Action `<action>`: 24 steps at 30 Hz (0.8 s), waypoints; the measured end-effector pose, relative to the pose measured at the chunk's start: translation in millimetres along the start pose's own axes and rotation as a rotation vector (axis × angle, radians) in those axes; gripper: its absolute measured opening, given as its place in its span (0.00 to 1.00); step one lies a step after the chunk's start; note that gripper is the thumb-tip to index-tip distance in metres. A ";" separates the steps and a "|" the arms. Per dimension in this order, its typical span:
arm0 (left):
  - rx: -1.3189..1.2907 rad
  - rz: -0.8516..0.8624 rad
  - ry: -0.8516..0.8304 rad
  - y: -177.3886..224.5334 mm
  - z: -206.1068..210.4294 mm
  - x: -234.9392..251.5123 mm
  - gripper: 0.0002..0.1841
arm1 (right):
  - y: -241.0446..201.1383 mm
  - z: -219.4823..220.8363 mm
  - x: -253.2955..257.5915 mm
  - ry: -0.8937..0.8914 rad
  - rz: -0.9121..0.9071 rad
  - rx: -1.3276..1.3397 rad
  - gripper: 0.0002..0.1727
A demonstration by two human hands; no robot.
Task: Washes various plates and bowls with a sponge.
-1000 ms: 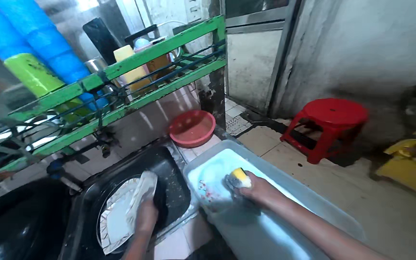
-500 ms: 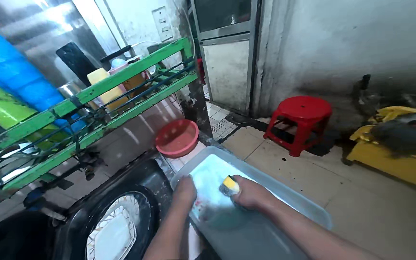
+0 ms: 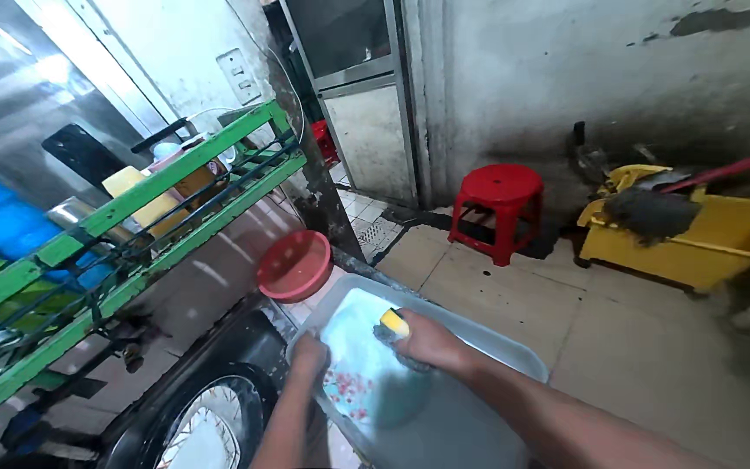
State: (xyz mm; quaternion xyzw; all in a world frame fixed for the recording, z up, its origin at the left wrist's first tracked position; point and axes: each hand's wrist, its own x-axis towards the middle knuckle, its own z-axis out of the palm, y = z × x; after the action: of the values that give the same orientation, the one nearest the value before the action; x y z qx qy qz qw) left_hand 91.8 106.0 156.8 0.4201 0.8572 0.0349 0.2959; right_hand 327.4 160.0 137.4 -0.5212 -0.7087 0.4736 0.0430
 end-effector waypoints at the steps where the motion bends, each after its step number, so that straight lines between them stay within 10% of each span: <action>1: -0.039 0.008 0.009 -4.2 0.3 2.7 0.26 | 0.0 0.1 0.9 -0.001 0.002 -0.004 0.39; 17: -1.315 -0.053 -0.007 -15.2 3.9 -48.4 0.17 | 2.1 0.8 13.9 0.068 0.056 0.170 0.36; 24: -1.068 0.078 0.165 -12.8 -4.8 -42.1 0.37 | -4.3 -7.2 11.1 0.099 0.084 0.420 0.34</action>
State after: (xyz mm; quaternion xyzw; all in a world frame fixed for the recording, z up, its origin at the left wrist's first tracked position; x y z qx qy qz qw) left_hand 100.0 67.4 176.9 0.2388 0.7243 0.5096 0.3983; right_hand 323.4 173.2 139.6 -0.5522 -0.5692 0.5862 0.1657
